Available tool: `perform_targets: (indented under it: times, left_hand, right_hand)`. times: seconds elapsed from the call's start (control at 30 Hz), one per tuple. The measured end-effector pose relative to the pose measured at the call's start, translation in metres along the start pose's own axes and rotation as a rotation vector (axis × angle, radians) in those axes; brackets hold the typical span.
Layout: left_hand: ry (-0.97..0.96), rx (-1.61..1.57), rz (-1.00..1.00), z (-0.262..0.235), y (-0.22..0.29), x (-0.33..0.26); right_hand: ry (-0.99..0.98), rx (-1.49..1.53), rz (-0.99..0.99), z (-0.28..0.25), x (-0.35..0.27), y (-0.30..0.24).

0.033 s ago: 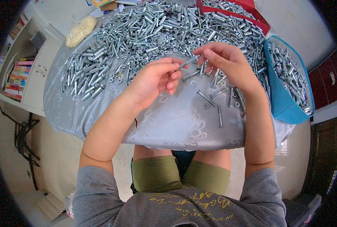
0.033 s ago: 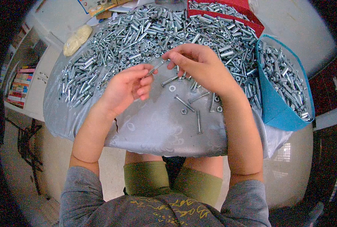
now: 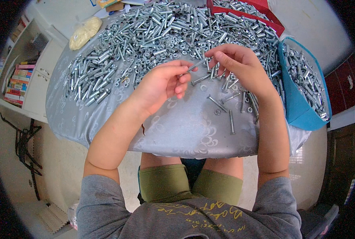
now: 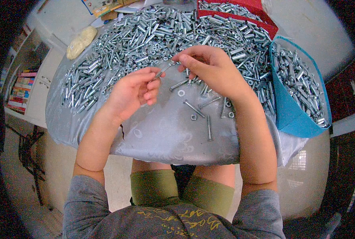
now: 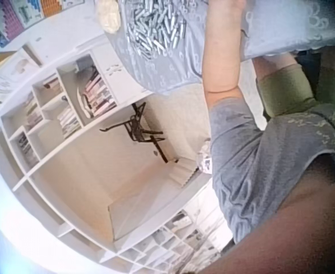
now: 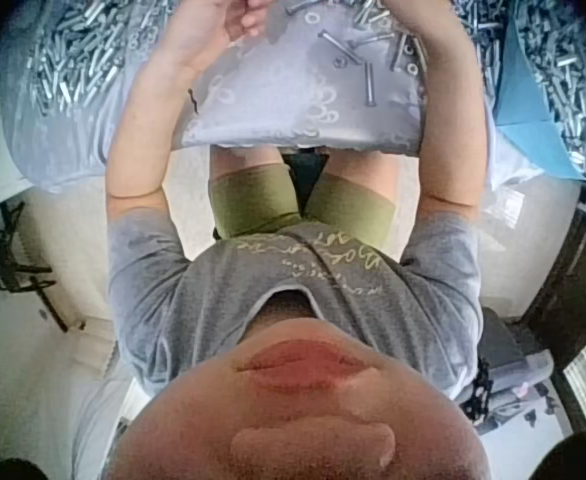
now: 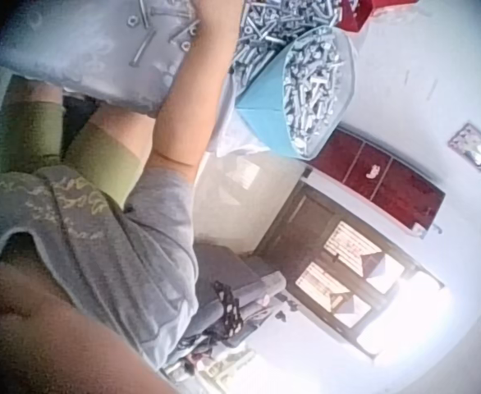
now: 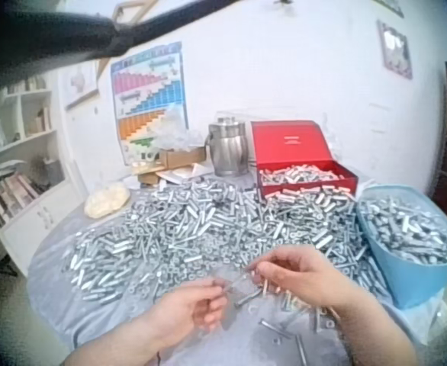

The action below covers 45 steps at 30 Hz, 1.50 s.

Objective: The person sits at a table covered with metal fasteners and repeatedly picks up bolts and nuts to thread them together by hand. They handle the components one at a time, screwing the nut onto the bolt and then placing the assembled unit back onto the table.

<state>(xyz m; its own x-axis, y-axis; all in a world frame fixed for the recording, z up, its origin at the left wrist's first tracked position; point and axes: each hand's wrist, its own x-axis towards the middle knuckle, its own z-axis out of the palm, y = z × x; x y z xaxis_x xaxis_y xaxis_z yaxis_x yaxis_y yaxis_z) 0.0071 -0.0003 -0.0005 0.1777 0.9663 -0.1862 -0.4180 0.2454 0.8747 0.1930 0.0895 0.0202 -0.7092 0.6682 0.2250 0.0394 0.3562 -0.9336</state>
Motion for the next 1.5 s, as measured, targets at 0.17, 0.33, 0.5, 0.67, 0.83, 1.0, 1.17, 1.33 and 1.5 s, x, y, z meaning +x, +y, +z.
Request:
perform_targets:
  times: [0.17,0.33,0.5,0.67,0.83,1.0,1.17,1.33,1.5]
  left_hand:
    - [0.062,0.0,-0.003,0.003,0.003,-0.001]
    - [0.021,-0.006,-0.006,-0.001,0.003,-0.002]
    - [0.017,-0.005,0.005,-0.001,0.004,-0.002]
    - [0.092,0.024,0.02,0.006,0.004,-0.004]
    - [0.07,0.011,0.039,0.002,0.004,-0.003]
    - [0.069,0.026,0.045,0.003,0.005,-0.003]
    - [0.062,0.025,0.051,0.001,0.003,0.0]
    - [0.099,0.063,0.049,-0.001,0.004,0.001]
    - [0.116,0.178,0.145,-0.007,0.0,0.006]
  right_hand:
    - [0.236,-0.374,-0.022,-0.011,0.002,0.015]
    - [0.396,-0.985,0.116,-0.026,-0.004,0.011]
    - [0.416,-1.144,0.278,-0.041,-0.01,0.015]
    - [0.281,-1.156,0.512,-0.047,-0.013,0.004]
    - [0.137,-1.084,0.608,-0.05,-0.019,0.002]
    - [0.095,-1.164,0.523,-0.048,-0.023,0.006]
    - [0.091,-1.158,0.473,-0.043,-0.02,0.009]
    - [0.06,-1.121,0.442,-0.042,-0.018,0.014]
    - [0.044,-1.153,0.386,-0.038,-0.017,0.012]
